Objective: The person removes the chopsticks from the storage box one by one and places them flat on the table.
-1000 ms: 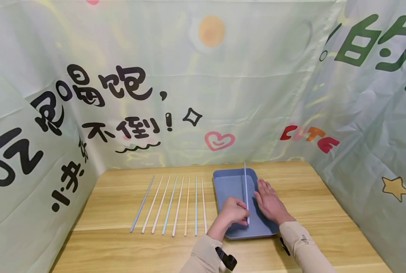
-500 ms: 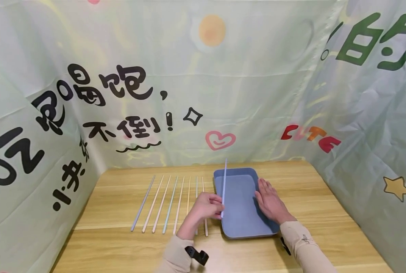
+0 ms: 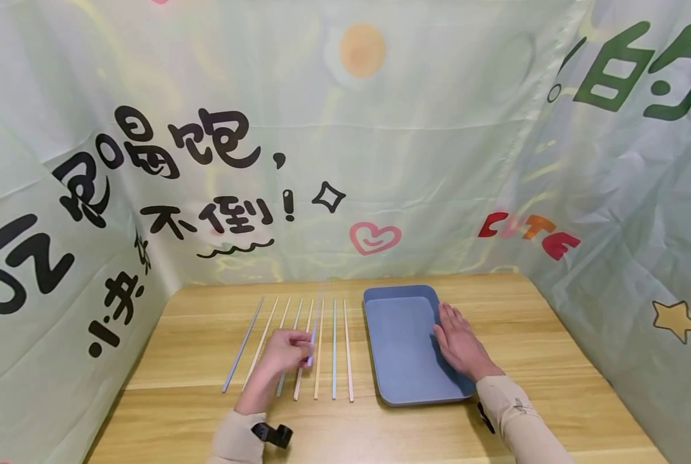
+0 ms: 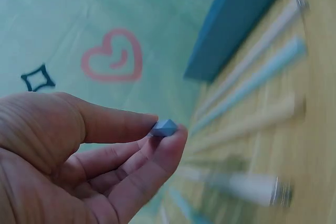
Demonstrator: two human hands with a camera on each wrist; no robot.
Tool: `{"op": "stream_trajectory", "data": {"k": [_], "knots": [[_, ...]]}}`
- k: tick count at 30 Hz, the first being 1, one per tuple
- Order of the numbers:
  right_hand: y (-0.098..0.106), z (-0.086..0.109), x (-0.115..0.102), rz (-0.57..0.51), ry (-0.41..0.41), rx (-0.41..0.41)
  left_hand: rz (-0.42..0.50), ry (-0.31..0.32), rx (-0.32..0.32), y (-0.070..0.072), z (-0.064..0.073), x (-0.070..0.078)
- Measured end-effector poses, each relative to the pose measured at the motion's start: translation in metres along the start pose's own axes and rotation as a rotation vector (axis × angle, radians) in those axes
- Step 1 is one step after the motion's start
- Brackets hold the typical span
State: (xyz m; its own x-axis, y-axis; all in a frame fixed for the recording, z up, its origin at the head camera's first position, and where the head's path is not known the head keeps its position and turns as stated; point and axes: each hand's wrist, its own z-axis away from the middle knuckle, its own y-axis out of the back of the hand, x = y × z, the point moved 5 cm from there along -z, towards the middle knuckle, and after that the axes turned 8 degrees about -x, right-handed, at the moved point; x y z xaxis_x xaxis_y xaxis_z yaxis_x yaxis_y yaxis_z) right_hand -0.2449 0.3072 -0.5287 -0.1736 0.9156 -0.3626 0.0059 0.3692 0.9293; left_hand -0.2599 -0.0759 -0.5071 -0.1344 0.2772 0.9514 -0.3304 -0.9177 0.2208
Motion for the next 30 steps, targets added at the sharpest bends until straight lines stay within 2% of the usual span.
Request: {"op": "stream_trajectory", "data": {"k": [8,14,22,30], "knots": [[-0.001,0.0,0.001,0.009,-0.01,-0.009,-0.163,0.051,0.119,0.063,0.018,-0.023],[-0.001,-0.001,0.002,0.011,-0.013,-0.012,-0.24,0.109,0.168,0.099,0.029,-0.036],[-0.001,0.0,0.001,0.004,-0.01,-0.006,-0.358,0.152,0.198,0.132,0.038,-0.046],[-0.001,-0.001,0.001,0.005,-0.012,-0.012,-0.534,0.138,0.253,0.149,0.044,-0.05]]}}
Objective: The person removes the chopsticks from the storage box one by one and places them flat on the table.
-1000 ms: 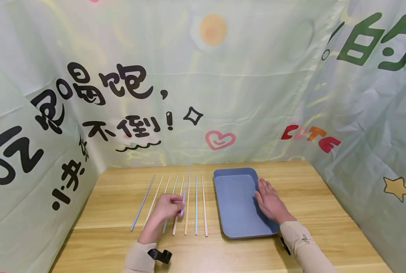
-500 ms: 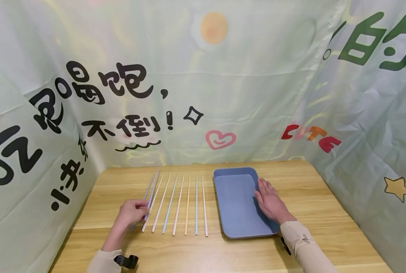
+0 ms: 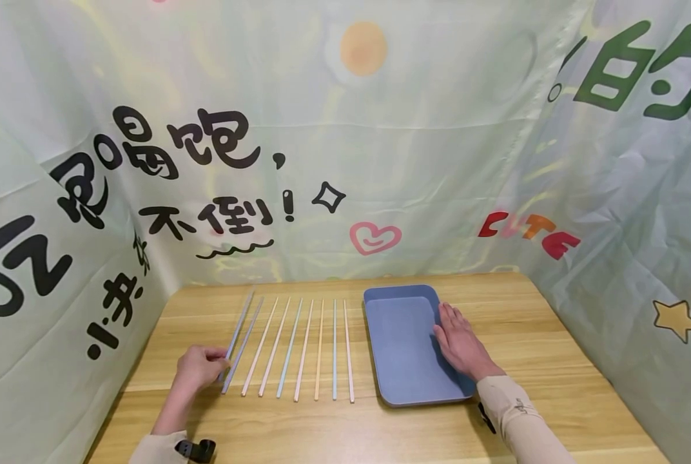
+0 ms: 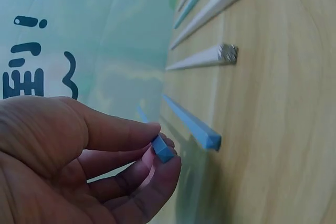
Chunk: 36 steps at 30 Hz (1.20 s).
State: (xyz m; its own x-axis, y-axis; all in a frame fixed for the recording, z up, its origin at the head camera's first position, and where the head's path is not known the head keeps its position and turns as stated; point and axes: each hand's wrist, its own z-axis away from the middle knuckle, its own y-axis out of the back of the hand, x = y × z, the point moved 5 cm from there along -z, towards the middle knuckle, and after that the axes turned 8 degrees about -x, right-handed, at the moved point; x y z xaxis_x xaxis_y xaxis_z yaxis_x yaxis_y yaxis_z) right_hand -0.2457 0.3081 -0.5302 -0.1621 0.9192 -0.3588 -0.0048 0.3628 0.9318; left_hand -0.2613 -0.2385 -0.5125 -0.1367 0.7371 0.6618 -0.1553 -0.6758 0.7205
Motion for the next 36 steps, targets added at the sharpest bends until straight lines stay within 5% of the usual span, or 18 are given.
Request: {"op": "stream_trajectory", "data": {"k": [36], "knots": [[0.0065,-0.004,0.0027,-0.088,-0.02,-0.022,-0.036,0.054,0.06,-0.0045,0.0015,-0.0091]]}}
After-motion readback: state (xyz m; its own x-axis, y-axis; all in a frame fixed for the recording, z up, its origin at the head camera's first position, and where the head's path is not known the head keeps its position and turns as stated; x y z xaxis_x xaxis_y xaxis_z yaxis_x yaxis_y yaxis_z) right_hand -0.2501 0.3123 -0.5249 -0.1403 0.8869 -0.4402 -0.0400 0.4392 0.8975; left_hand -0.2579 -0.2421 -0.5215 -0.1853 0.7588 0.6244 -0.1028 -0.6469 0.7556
